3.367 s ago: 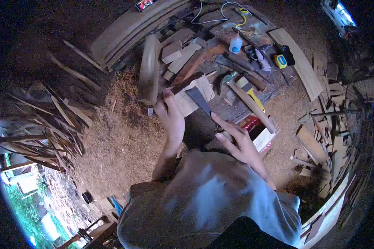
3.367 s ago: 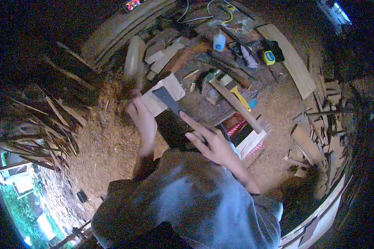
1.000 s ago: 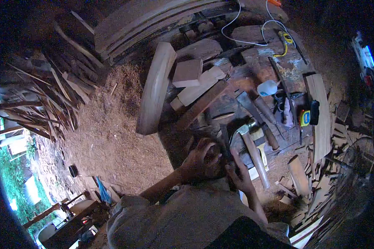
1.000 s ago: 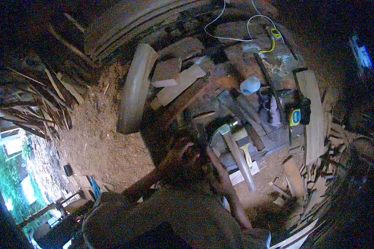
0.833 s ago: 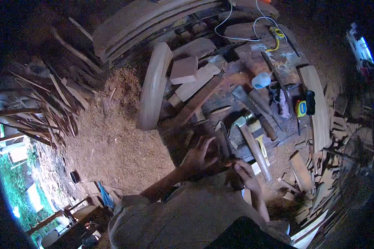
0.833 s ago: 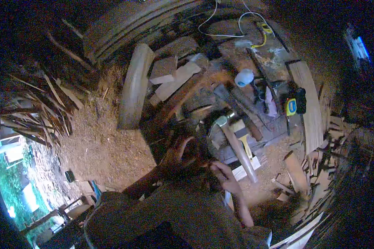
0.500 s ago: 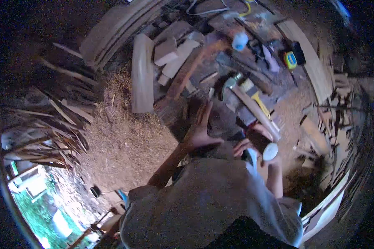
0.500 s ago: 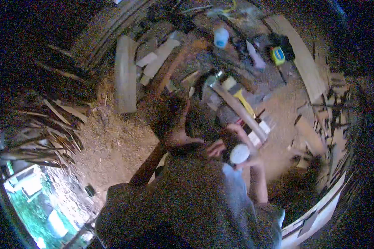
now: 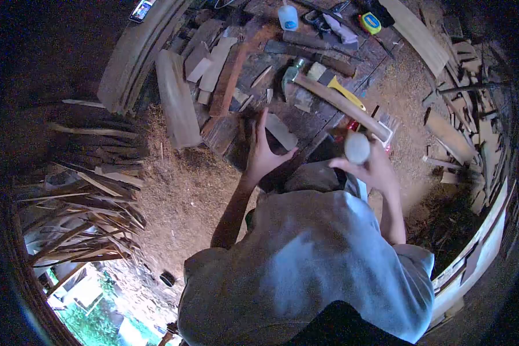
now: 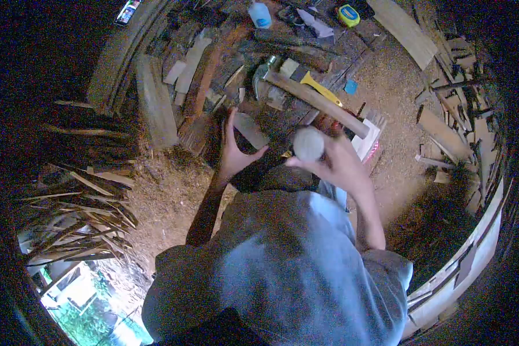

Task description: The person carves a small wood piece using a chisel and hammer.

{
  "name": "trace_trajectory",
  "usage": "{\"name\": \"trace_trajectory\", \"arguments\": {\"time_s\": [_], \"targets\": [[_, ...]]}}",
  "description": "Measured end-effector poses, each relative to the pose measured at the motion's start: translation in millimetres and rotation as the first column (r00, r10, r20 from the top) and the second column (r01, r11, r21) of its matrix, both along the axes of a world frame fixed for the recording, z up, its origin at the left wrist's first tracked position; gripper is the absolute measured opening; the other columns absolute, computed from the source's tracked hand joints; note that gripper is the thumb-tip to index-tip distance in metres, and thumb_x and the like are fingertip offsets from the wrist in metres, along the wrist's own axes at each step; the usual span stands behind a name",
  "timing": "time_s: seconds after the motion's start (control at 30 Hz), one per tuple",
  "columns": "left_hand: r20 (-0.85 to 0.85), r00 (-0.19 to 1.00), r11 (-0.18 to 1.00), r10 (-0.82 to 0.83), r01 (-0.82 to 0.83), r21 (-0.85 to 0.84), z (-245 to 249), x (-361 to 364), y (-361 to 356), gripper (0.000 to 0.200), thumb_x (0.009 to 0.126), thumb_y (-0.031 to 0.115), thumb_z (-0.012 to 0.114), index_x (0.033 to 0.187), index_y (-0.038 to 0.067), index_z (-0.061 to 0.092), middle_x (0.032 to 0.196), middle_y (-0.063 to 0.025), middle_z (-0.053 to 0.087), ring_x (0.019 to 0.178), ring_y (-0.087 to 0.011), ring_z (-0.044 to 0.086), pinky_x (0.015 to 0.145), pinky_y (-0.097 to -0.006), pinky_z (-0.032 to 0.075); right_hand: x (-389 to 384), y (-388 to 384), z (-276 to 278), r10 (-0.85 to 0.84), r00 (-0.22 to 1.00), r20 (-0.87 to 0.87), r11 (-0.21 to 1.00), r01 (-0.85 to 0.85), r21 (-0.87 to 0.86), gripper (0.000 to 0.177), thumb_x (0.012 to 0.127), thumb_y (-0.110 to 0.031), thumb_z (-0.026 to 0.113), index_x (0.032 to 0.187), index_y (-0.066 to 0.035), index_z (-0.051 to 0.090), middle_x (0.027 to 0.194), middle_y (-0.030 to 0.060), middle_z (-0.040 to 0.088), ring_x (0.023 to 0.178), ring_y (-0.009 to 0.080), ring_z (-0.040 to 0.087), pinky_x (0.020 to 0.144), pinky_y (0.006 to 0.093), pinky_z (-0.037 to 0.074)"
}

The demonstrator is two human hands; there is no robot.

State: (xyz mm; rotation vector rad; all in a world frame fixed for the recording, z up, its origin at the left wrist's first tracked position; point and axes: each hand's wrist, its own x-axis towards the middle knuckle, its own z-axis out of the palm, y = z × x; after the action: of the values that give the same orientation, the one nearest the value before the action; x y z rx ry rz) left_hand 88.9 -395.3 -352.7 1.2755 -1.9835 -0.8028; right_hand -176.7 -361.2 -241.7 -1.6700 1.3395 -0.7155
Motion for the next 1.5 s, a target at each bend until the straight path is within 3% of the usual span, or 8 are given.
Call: {"name": "trace_trajectory", "arguments": {"time_s": [0.1, 0.17, 0.33, 0.43, 0.7, 0.77, 0.87, 1.5], "targets": [[-0.01, 0.999, 0.999, 0.047, -0.047, 0.009, -1, -4, 6, 0.114, 0.058, 0.027, 0.086, 0.143, 0.001, 0.013, 0.144, -0.0225, 0.025, 0.132, -0.0369, 0.028, 0.107, -0.0452, 0.027, 11, -18, 2, -0.162, 0.959, -0.231, 0.935, 0.074, -0.348, 0.056, 0.072, -0.023, 0.079, 0.115, 0.001, 0.052, 0.108, 0.014, 0.059, 0.095, 0.0152, 0.057, 0.084, 0.0296, 0.046], [-0.043, 0.997, 0.998, 0.064, -0.064, 0.015, -5, -6, 11, 0.116, 0.059, 0.03, 0.086, 0.144, 0.002, 0.012, 0.145, -0.0242, 0.022, 0.133, -0.0394, 0.026, 0.108, -0.0462, 0.027, 8, -27, -15, -0.085, 0.959, 0.27, 0.987, 0.118, -0.109, 0.047, 0.075, -0.016, 0.074, 0.112, 0.0, 0.052, 0.105, 0.0105, 0.058, 0.094, 0.0169, 0.057, 0.084, 0.0315, 0.046], [-0.164, 0.968, 0.981, 0.19, -0.18, 0.074, -21, -7, 21, 0.12, 0.055, 0.033, 0.087, 0.144, 0.001, 0.012, 0.145, -0.0256, 0.021, 0.134, -0.0405, 0.023, 0.109, -0.0471, 0.024, 28, -42, -8, -0.123, 0.84, 0.528, 0.985, 0.169, -0.04, 0.034, 0.075, -0.013, 0.072, 0.101, -0.003, 0.054, 0.094, 0.0055, 0.058, 0.088, 0.0148, 0.057, 0.077, 0.0297, 0.047], [-0.201, 0.956, 0.975, 0.213, -0.197, 0.098, -17, -9, 22, 0.119, 0.055, 0.033, 0.087, 0.143, 0.001, 0.014, 0.143, -0.0258, 0.024, 0.132, -0.0407, 0.025, 0.108, -0.0474, 0.026, 42, -53, 13, -0.132, 0.978, 0.163, 0.99, 0.124, 0.061, 0.029, 0.074, -0.017, 0.075, 0.092, -0.003, 0.057, 0.088, 0.0047, 0.058, 0.087, 0.0138, 0.057, 0.075, 0.0275, 0.047], [-0.152, 0.967, 0.976, 0.203, -0.187, 0.113, -19, -4, 16, 0.117, 0.055, 0.038, 0.086, 0.142, 0.002, 0.016, 0.14, -0.0253, 0.028, 0.13, -0.0413, 0.029, 0.106, -0.0484, 0.03, 64, -67, -34, 0.0, 0.84, 0.543, 0.976, -0.118, 0.181, 0.047, 0.074, -0.017, 0.075, 0.11, 0.001, 0.052, 0.073, 0.0011, 0.057, 0.068, 0.0096, 0.055, 0.058, 0.0246, 0.044], [-0.132, 0.971, 0.969, 0.2, -0.176, 0.174, -15, -3, 17, 0.117, 0.056, 0.039, 0.086, 0.142, 0.003, 0.016, 0.14, -0.0252, 0.028, 0.13, -0.0414, 0.029, 0.106, -0.0483, 0.029, 70, -66, -64, -0.127, 0.795, 0.594, 0.992, 0.106, 0.07, 0.028, 0.078, -0.027, 0.065, 0.075, -0.005, 0.048, 0.064, 0.0034, 0.047, 0.053, 0.0126, 0.042, 0.049, 0.0263, 0.032], [-0.092, 0.975, 0.961, 0.203, -0.181, 0.208, -12, -2, 17, 0.116, 0.057, 0.041, 0.085, 0.143, 0.004, 0.016, 0.14, -0.0248, 0.028, 0.13, -0.0411, 0.029, 0.106, -0.0481, 0.029, 71, -69, -61, -0.082, 0.711, 0.698, 0.995, 0.013, 0.103, 0.027, 0.078, -0.023, 0.063, 0.072, -0.006, 0.044, 0.062, 0.0032, 0.044, 0.051, 0.0128, 0.038, 0.047, 0.0267, 0.03], [-0.153, 0.97, 0.97, 0.189, -0.159, 0.186, -18, -1, 15, 0.117, 0.055, 0.036, 0.087, 0.143, 0.004, 0.015, 0.141, -0.0238, 0.027, 0.13, -0.0419, 0.028, 0.107, -0.0489, 0.029, 79, -66, -56, -0.149, 0.757, 0.636, 0.988, 0.096, 0.118, 0.025, 0.08, -0.021, 0.06, 0.07, -0.006, 0.043, 0.061, 0.0028, 0.042, 0.055, 0.0137, 0.039, 0.061, 0.0292, 0.039]]}}
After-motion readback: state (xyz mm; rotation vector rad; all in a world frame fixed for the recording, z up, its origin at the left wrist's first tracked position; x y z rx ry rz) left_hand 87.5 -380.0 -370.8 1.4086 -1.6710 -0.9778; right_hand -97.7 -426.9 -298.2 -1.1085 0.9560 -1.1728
